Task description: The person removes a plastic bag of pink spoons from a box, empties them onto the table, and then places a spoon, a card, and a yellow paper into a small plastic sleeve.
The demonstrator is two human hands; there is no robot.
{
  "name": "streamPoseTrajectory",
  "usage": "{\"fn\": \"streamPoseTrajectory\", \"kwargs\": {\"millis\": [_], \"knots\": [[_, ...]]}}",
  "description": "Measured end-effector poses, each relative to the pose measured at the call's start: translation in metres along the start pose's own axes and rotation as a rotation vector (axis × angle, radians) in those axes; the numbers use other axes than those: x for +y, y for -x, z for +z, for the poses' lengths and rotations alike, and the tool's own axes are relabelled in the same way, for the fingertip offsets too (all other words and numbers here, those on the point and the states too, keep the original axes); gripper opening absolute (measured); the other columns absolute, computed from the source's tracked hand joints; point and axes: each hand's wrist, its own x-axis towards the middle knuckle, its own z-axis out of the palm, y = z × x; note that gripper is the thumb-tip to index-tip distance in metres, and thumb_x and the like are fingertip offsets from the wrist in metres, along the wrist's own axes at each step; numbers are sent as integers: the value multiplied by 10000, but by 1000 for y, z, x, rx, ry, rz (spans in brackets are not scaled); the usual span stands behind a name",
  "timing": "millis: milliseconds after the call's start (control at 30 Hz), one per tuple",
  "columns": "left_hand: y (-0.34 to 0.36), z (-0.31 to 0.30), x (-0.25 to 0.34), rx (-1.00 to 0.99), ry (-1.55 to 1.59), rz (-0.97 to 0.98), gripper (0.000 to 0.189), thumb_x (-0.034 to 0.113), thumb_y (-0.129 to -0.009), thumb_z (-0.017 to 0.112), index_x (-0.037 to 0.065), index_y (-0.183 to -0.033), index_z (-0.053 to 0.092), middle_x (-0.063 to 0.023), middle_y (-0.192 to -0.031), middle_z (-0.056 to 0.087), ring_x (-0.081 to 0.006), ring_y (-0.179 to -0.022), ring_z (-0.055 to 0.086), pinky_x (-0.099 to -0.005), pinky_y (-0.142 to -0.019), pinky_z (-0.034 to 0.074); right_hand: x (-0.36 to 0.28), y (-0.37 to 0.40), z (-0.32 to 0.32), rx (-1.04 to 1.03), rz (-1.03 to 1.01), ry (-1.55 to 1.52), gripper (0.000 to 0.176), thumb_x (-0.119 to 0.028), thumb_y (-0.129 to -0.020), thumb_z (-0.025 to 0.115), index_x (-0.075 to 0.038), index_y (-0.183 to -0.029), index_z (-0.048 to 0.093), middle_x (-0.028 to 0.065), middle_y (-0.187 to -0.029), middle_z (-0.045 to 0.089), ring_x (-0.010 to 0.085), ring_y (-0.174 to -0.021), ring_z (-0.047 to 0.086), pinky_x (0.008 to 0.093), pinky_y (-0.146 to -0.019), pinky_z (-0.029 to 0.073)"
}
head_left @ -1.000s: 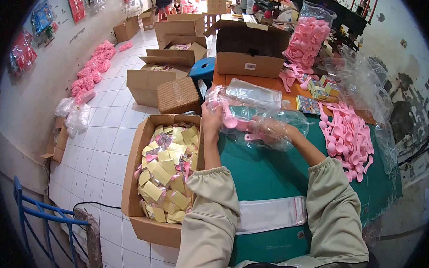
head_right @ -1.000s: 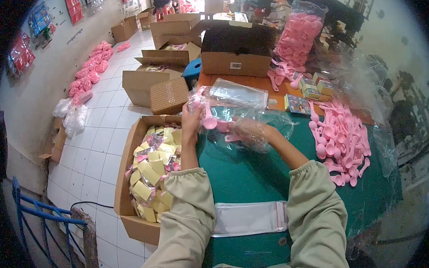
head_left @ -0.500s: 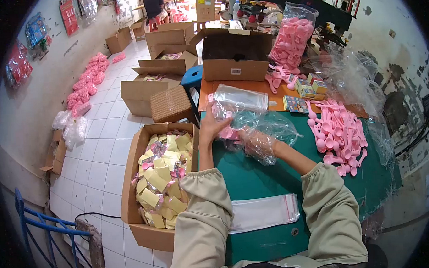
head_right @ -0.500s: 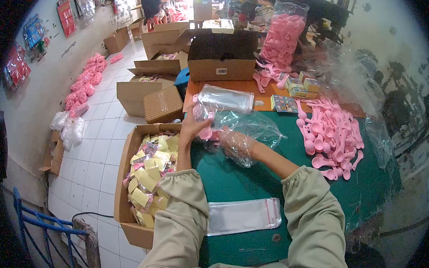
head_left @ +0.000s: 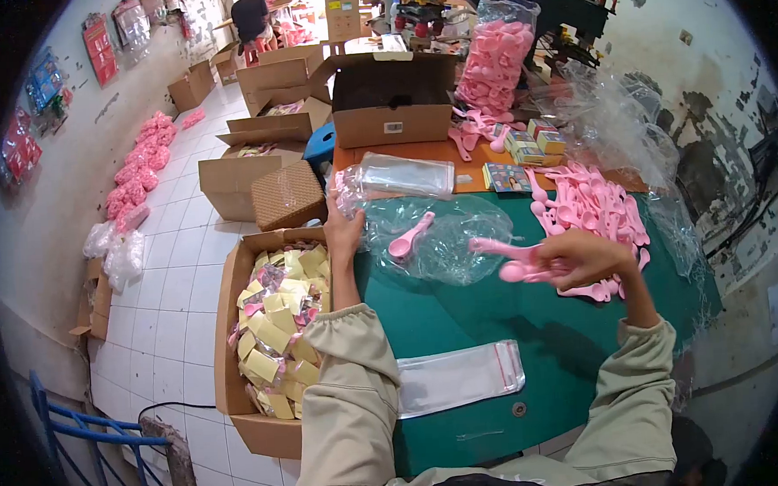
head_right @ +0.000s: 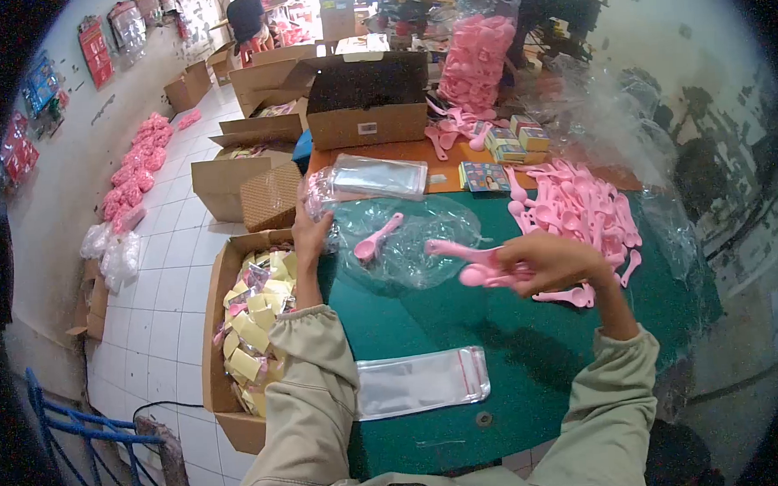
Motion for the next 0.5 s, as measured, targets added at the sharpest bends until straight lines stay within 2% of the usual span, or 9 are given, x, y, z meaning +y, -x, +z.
{"fn": "streamPoseTrajectory", "kwargs": {"millis": [67, 133, 200, 333, 400, 433, 500], "knots": [[-1, 1, -6, 8, -11, 15, 628, 248, -715, 640, 97, -1266, 380, -268, -1006, 600, -425, -950, 576, -447, -819, 454, 19, 31, -19, 10, 50, -94, 226, -104, -664, 633, -37, -866, 557, 58, -738, 534, 159, -665, 511, 301, -622, 426], [1, -1, -1, 23, -35, 29, 630, 249, -716, 640, 103, -1270, 378, -261, -1011, 601, -424, -955, 574, -446, -820, 454, 48, 63, -35, 135, 172, -57, 186, -95, -663, 624, -29, -822, 552, 49, -723, 520, 141, -667, 492, 287, -616, 418], [1, -2, 2, 1, -59, -19, 632, 257, -722, 646, 104, -1274, 379, -252, -1023, 601, -411, -963, 578, -431, -822, 456, 85, 87, -41, 310, 475, -68, 262, -226, -690, 682, -40, -847, 584, 64, -703, 562, 186, -703, 537, 316, -650, 430], [2, 0, 1, 1, -43, 12, 648, 272, -722, 659, 85, -1274, 378, -257, -1023, 600, -399, -958, 586, -418, -815, 460, 165, 107, -46, 474, 530, 304, 217, -154, -631, 661, -31, -789, 575, 90, -737, 559, 221, -724, 533, 332, -669, 428], [4, -3, 5, 11, -48, 26, 651, 273, -720, 661, 80, -1274, 378, -261, -1023, 598, -401, -957, 585, -421, -812, 460, 167, 99, -48, 518, 512, 498, 234, -170, -621, 669, -35, -798, 595, 115, -775, 587, 272, -785, 559, 363, -725, 438], [3, -3, 5, 3, -56, 17, 652, 274, -720, 661, 82, -1275, 377, -263, -1023, 597, -402, -957, 585, -421, -812, 459, 165, 99, -34, 671, 570, 760, 220, -124, -627, 659, -38, -826, 621, 134, -842, 610, 325, -874, 559, 391, -829, 427], [2, -2, 2, -6, -70, -6, 654, 277, -721, 660, 85, -1277, 374, -265, -1023, 596, -405, -956, 584, -422, -811, 459, 132, 66, -19, 844, 476, 687, 222, -76, -638, 652, -37, -856, 631, 127, -864, 614, 314, -866, 567, 374, -831, 442]]}}
